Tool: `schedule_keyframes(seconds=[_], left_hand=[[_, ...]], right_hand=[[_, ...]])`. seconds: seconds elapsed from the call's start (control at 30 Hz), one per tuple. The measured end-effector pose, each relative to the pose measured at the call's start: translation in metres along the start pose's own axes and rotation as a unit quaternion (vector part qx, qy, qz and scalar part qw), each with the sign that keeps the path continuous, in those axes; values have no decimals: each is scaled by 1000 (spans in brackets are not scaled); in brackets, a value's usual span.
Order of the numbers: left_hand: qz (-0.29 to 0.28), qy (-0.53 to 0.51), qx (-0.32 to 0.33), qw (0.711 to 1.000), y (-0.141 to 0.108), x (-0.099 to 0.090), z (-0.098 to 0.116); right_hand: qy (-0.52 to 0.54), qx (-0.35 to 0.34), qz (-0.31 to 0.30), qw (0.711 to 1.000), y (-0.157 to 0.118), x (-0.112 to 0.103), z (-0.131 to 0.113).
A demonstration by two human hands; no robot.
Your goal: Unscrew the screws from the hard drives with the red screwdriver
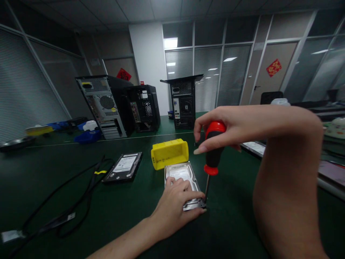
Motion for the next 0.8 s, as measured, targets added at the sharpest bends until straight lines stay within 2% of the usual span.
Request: schedule_keyframes(seconds=[0.17, 0.37, 0.43, 0.53, 0.67, 0.73, 0.8], left_hand=[[-4, -6, -3, 1000, -1, 0, 0], [-4, -2, -3, 1000, 0, -1, -1], [-4, 0, -3, 1000, 0, -1, -1], [-2, 0, -2, 1000, -1, 0, 0], [-3, 0, -3, 1000, -2, 0, 1], [-4, 1, -4, 1000, -2, 0, 1], [-5, 2, -5, 1000, -1, 0, 0]], right_hand=[[3, 18, 2, 1000, -1, -1, 1], [-26, -64, 16, 997, -2, -3, -12], [-24, -76, 4, 997, -1, -2, -15], [-8, -31, -19, 999, 0, 2, -7], [-13, 49, 9, 999, 0, -1, 6], [-15, 27, 13, 999, 2, -1, 4], [-21, -27, 18, 999, 2, -2, -4]])
Point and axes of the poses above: each hand's wrist, its own y-axis towards the middle knuckle, its own x-axis out of the palm, z = x × y, the point moved 6 cm from there along y, towards the middle knuckle, and after that the axes turned 6 degrees about -x, right-handed, at the moved point
